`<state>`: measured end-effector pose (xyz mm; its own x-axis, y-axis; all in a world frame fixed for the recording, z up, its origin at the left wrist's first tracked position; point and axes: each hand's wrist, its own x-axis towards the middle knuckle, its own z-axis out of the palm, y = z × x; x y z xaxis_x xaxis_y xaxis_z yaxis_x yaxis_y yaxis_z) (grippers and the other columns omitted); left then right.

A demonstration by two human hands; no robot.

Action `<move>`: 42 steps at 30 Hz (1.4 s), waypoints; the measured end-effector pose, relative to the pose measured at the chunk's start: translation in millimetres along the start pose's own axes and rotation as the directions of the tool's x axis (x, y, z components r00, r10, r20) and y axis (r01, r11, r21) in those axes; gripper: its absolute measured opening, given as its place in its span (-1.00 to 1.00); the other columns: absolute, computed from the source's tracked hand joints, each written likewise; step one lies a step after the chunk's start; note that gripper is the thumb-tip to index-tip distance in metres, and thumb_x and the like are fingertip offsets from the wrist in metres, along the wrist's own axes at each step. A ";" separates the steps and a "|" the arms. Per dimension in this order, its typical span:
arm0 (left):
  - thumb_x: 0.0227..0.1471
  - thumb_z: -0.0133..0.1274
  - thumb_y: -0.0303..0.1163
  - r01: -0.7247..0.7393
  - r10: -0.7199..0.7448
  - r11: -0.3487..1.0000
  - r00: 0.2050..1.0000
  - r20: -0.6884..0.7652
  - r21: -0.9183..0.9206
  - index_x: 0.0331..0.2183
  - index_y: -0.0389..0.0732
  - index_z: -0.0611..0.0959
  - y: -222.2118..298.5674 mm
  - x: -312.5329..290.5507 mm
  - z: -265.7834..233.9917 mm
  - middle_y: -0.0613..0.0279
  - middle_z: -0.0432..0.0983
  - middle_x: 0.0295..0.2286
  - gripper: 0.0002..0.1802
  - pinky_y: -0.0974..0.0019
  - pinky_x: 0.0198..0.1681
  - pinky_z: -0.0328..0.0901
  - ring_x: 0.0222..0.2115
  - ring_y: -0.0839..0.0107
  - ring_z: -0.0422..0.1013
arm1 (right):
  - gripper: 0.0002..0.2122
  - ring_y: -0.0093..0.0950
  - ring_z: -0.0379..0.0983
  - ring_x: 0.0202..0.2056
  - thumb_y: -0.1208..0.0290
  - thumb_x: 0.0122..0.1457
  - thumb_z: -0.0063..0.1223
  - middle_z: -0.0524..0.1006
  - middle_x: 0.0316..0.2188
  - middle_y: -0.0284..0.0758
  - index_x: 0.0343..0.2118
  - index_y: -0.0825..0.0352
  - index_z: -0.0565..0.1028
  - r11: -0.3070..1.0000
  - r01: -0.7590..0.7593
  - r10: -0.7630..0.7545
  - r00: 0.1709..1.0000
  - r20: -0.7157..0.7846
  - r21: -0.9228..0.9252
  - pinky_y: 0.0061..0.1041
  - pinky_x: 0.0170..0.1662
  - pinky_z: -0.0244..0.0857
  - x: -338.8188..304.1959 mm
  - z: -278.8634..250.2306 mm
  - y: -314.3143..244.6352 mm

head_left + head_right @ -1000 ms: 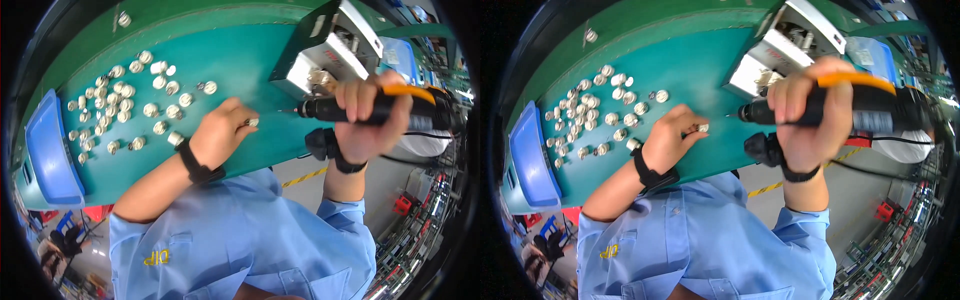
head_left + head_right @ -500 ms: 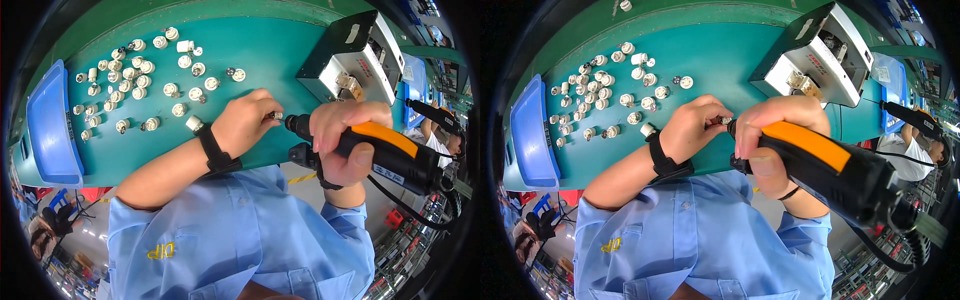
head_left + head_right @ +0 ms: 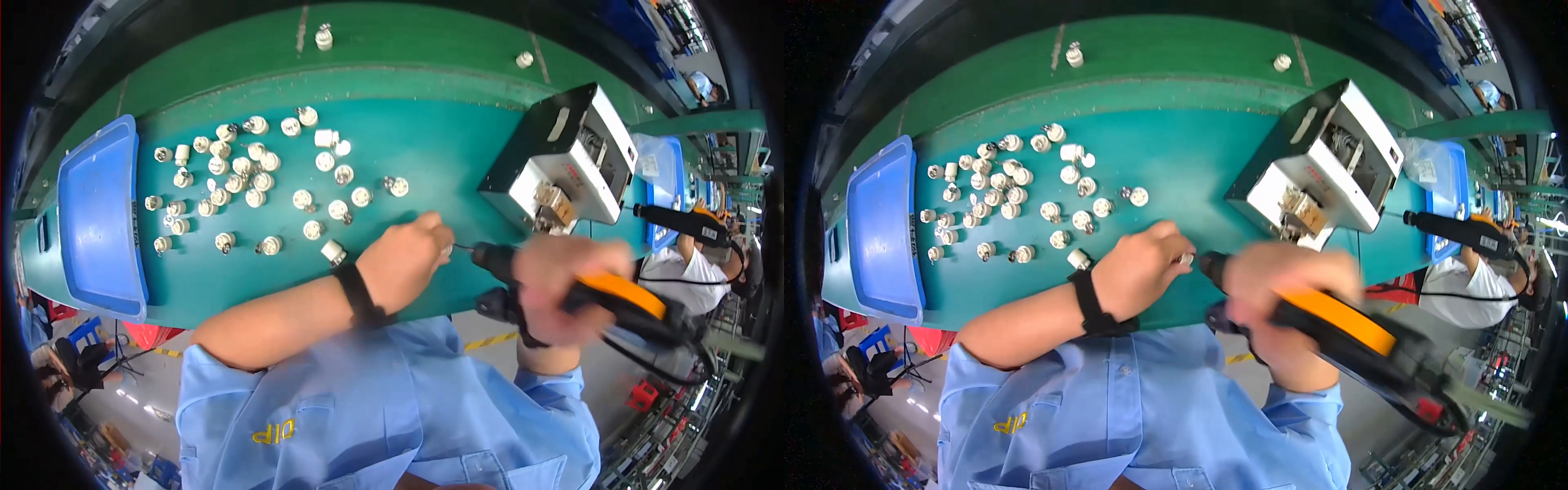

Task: The person picks up a white component and a metal piece, places them into a fixture, and uses a power tool on the assembly before setting it aside. This process is repeated multiple times with other components on the work surface.

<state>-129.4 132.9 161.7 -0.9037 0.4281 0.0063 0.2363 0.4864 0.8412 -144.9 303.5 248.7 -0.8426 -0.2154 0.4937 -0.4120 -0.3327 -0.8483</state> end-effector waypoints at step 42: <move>-0.12 0.17 -0.35 -0.457 0.438 0.757 0.885 0.155 0.468 -0.29 -0.10 0.64 21.5 365.4 -29.7 0.09 0.44 -0.34 -0.75 0.12 -0.19 0.37 -0.31 0.07 0.46 | -0.72 -0.67 0.27 -0.74 0.14 0.21 -0.02 0.30 -0.75 -0.51 -0.31 0.24 0.24 0.870 0.182 -0.384 0.834 -0.397 -0.458 -0.69 -0.60 0.13 -69.1 -93.5 -66.0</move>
<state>-465.1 277.2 198.2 -0.6411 0.7103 0.2906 0.7585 0.5291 0.3804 -91.9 426.2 252.6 -0.6823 0.3124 0.6610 -0.6709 0.0918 -0.7359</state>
